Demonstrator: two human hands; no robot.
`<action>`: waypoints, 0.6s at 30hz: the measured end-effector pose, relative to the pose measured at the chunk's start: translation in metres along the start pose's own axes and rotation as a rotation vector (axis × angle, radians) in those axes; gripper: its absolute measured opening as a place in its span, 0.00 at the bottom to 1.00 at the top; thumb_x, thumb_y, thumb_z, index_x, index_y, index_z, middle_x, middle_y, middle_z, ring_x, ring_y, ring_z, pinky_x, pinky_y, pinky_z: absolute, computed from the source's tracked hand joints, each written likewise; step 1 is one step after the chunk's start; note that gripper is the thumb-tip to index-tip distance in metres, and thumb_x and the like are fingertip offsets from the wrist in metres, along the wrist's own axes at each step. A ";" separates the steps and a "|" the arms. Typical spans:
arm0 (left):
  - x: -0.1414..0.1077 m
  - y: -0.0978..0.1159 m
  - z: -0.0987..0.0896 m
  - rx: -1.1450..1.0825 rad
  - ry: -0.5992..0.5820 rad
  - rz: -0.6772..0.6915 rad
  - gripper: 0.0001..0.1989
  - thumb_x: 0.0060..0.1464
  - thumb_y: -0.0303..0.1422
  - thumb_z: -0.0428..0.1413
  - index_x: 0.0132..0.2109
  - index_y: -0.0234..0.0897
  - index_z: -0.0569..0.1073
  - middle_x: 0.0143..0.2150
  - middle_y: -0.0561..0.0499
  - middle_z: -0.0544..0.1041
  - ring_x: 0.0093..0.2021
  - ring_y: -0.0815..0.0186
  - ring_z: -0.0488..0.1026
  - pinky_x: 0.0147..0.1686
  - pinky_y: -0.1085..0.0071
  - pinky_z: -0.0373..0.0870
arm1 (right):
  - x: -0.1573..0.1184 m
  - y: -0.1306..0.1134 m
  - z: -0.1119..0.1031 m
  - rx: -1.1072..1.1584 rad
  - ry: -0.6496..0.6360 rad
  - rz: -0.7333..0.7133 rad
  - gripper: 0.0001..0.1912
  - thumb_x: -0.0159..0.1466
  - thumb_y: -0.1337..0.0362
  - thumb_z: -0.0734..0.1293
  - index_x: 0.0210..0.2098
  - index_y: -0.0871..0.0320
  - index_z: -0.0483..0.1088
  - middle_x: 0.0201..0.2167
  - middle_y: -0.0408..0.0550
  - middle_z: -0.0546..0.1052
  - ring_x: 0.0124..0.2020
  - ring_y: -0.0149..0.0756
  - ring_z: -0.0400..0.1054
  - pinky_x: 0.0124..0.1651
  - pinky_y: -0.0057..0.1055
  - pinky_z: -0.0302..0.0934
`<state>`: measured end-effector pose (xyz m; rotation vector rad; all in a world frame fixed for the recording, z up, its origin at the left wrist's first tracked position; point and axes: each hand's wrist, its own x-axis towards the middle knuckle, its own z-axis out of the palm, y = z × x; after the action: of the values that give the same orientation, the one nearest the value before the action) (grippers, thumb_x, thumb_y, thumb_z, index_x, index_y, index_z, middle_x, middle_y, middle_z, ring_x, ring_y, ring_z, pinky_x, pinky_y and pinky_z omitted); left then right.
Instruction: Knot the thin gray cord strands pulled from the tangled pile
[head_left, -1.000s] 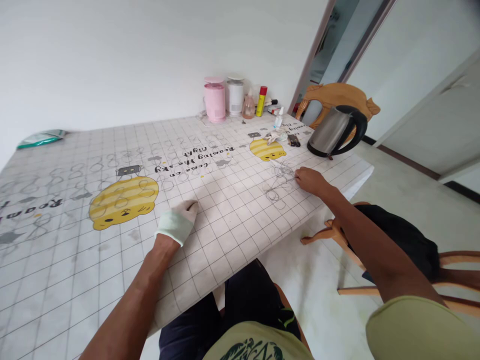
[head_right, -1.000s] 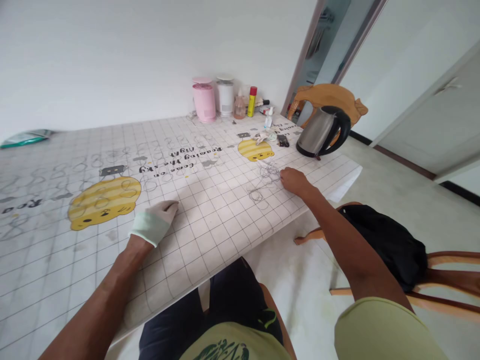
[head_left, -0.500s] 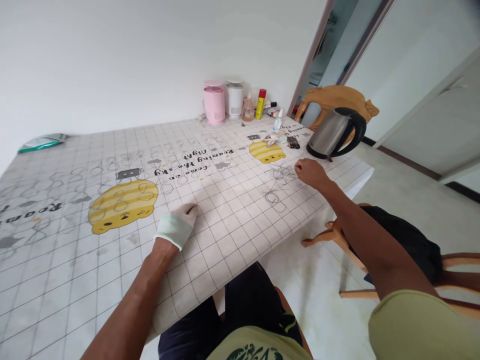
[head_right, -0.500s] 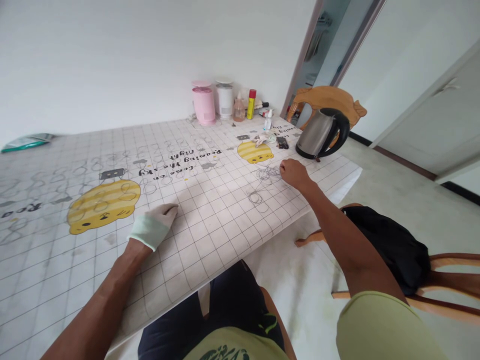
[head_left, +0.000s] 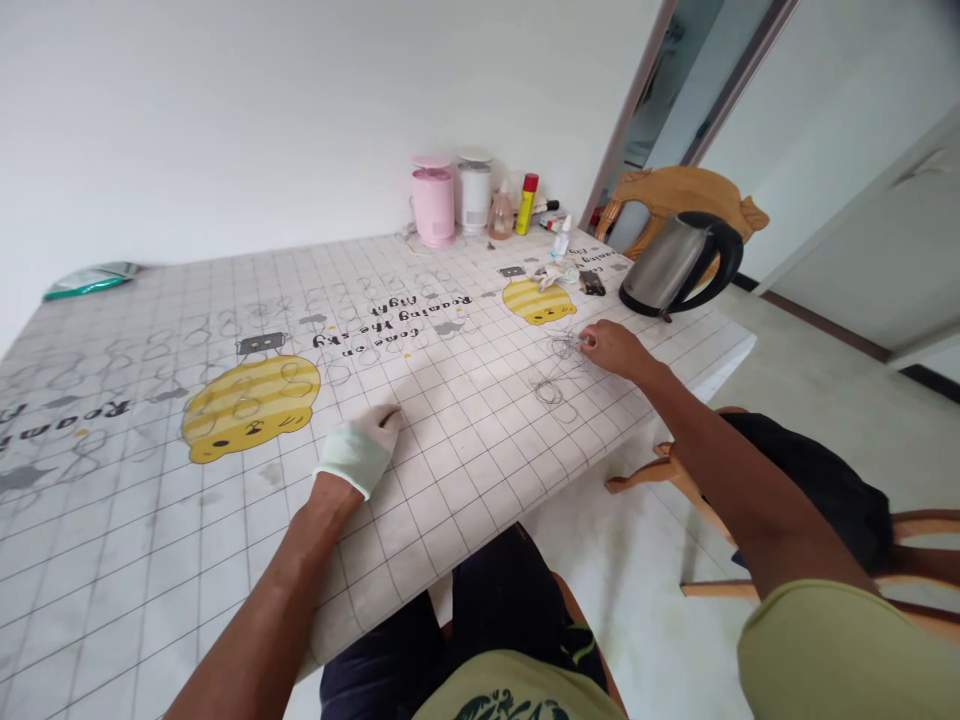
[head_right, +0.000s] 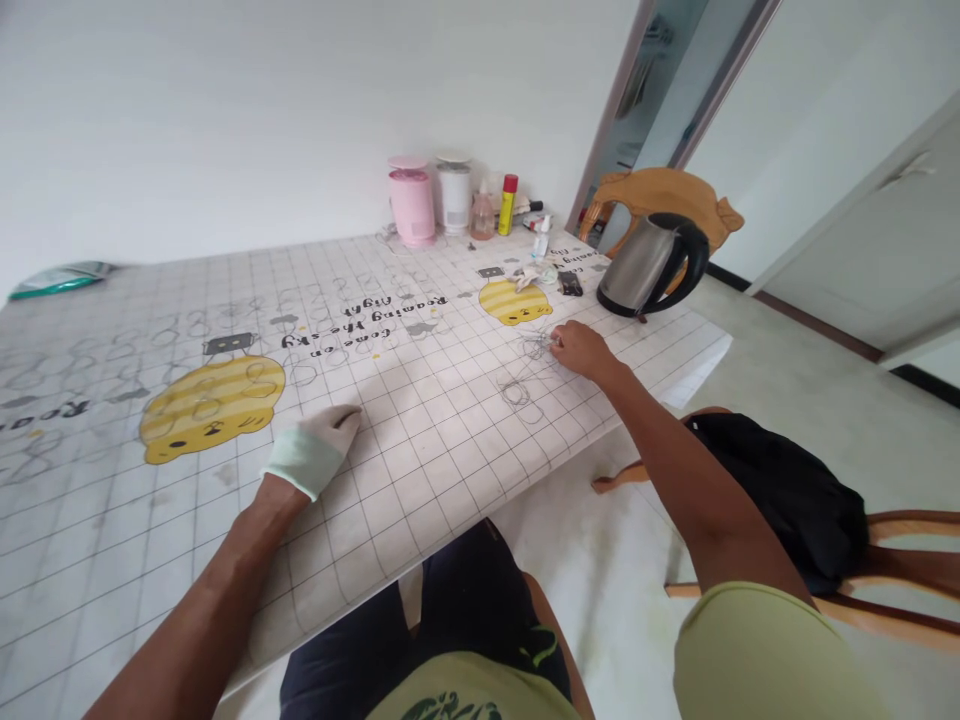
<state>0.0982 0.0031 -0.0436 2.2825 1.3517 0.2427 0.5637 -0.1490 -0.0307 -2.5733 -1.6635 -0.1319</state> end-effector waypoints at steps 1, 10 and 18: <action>0.000 0.000 0.000 0.000 -0.001 -0.001 0.22 0.67 0.42 0.48 0.55 0.44 0.84 0.58 0.48 0.85 0.58 0.51 0.80 0.58 0.63 0.73 | 0.002 -0.001 0.001 -0.007 -0.019 -0.001 0.11 0.68 0.62 0.66 0.43 0.58 0.80 0.43 0.56 0.79 0.41 0.45 0.71 0.41 0.35 0.60; 0.001 -0.001 0.001 0.008 -0.006 0.017 0.22 0.68 0.41 0.48 0.57 0.43 0.83 0.59 0.47 0.84 0.60 0.52 0.79 0.60 0.64 0.72 | -0.002 0.008 -0.009 -0.025 0.049 -0.010 0.14 0.69 0.65 0.62 0.36 0.57 0.80 0.43 0.58 0.79 0.43 0.48 0.71 0.41 0.38 0.61; 0.003 -0.007 0.006 0.013 0.011 0.032 0.21 0.68 0.41 0.48 0.52 0.46 0.84 0.57 0.48 0.85 0.56 0.51 0.81 0.55 0.64 0.74 | -0.008 0.015 -0.022 0.143 0.262 0.023 0.11 0.68 0.64 0.65 0.36 0.57 0.80 0.42 0.57 0.82 0.45 0.49 0.73 0.47 0.41 0.65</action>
<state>0.0966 0.0069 -0.0522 2.3182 1.3262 0.2589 0.5734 -0.1652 -0.0104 -2.3528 -1.4928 -0.3208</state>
